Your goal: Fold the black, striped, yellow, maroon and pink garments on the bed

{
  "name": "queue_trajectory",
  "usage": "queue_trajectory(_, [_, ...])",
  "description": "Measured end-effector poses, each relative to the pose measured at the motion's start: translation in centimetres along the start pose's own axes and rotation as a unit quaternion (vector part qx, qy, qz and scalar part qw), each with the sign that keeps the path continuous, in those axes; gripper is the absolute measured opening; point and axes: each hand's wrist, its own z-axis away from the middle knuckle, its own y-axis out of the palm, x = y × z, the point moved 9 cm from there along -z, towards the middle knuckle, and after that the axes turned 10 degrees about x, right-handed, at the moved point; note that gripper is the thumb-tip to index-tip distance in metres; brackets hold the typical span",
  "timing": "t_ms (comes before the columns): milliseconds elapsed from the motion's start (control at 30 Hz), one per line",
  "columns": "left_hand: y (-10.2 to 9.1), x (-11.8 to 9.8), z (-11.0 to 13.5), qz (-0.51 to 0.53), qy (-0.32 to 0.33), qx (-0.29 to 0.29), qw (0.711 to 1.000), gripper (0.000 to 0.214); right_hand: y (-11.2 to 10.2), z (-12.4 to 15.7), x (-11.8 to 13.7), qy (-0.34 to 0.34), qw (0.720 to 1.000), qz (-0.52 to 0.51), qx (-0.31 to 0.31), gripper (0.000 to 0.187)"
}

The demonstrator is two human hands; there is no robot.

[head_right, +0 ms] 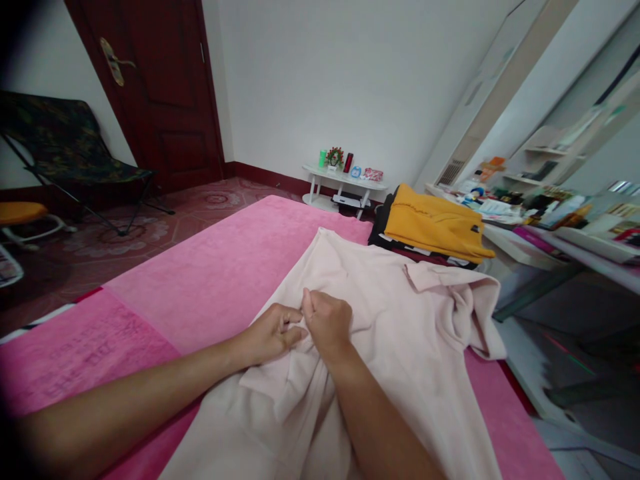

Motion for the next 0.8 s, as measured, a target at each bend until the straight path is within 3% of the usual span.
queue_trajectory(100, [0.1,-0.3,-0.1,0.022,0.030,0.008,0.999,0.011,0.2,0.0,1.0,-0.047,0.998,-0.028,0.021,0.046])
queue_trajectory(267, [0.2,0.4,-0.2,0.000,0.001,0.008,1.000,0.021,0.1,0.0,-0.3,0.021,1.000,-0.003,0.020,0.047])
queue_trajectory(400, [0.7,-0.2,-0.1,0.046,0.038,0.033,0.998,0.011,0.7,0.3,0.7,-0.041,0.998,-0.034,0.045,0.045])
queue_trajectory(467, [1.1,0.0,0.0,0.059,0.018,0.056,0.997,0.018,0.7,0.2,-0.4,-0.003,0.999,-0.030,0.038,0.045])
queue_trajectory(567, [1.3,0.3,0.2,0.115,-0.012,0.082,0.990,0.025,0.4,0.0,-3.8,0.108,0.993,-0.039,0.013,0.046])
queue_trajectory(667, [0.5,0.1,0.1,0.162,-0.016,0.061,0.985,0.017,0.4,0.3,-7.0,0.198,0.964,-0.176,-0.016,0.047])
queue_trajectory(800, [-0.8,-0.2,0.0,0.146,-0.020,0.013,0.989,0.013,0.3,0.7,-8.5,0.232,0.917,-0.321,-0.042,0.047])
